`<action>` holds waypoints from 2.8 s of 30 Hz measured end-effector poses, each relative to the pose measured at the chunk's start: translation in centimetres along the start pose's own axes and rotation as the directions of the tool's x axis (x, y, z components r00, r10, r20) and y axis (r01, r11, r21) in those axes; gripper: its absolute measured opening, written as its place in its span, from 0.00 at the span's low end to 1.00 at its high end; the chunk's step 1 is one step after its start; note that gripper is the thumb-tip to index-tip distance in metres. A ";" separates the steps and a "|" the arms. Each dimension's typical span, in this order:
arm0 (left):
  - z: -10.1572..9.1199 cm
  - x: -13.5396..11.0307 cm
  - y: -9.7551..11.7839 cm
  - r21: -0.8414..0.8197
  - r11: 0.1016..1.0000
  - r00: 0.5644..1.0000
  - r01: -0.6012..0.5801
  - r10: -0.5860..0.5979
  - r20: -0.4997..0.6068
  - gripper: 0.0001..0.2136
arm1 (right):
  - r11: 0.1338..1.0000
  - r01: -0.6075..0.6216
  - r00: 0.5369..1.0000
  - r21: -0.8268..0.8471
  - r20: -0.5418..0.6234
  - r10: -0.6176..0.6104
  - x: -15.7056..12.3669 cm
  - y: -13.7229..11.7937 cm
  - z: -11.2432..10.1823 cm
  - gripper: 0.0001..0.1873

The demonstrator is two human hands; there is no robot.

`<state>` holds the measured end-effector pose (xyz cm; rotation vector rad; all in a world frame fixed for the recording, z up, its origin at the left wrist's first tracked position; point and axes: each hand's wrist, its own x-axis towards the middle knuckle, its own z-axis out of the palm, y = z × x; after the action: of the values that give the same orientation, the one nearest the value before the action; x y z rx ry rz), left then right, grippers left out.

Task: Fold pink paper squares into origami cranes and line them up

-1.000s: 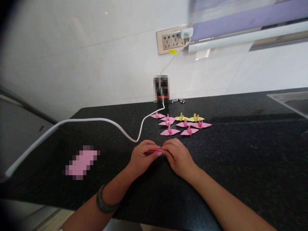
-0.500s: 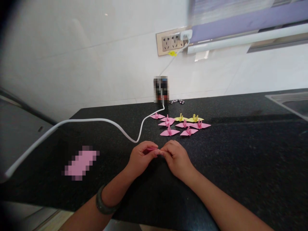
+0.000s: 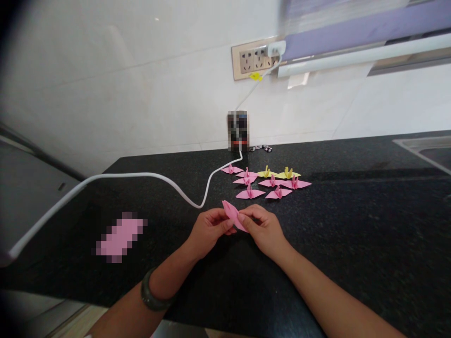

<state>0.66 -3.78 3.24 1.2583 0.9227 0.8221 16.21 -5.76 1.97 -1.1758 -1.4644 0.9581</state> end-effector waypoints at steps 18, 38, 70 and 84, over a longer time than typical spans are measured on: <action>-0.1 0.1 -1.2 0.215 0.971 0.994 -0.108 0.110 0.005 0.11 | 0.986 -0.011 0.999 -0.166 -0.043 0.004 -0.1 0.8 0.2 0.05; 0.4 -0.1 -0.8 0.265 0.961 0.997 -0.080 0.076 0.026 0.08 | 0.855 0.126 0.976 -0.503 -0.091 -0.197 -0.7 -0.1 0.6 0.03; 0.5 -0.1 -1.1 0.161 0.987 0.993 -0.032 0.050 -0.108 0.09 | 0.764 0.328 0.923 -0.555 0.017 -0.384 -0.9 -0.1 1.0 0.06; 0.5 -0.3 -0.9 0.339 0.933 0.985 -0.116 0.151 -0.078 0.11 | 0.741 0.353 0.910 -0.572 0.023 -0.415 -0.8 0.1 1.1 0.06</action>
<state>1.03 -4.42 2.38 1.5993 1.1019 0.8674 15.19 -6.53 1.53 -1.2325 -1.8788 0.1552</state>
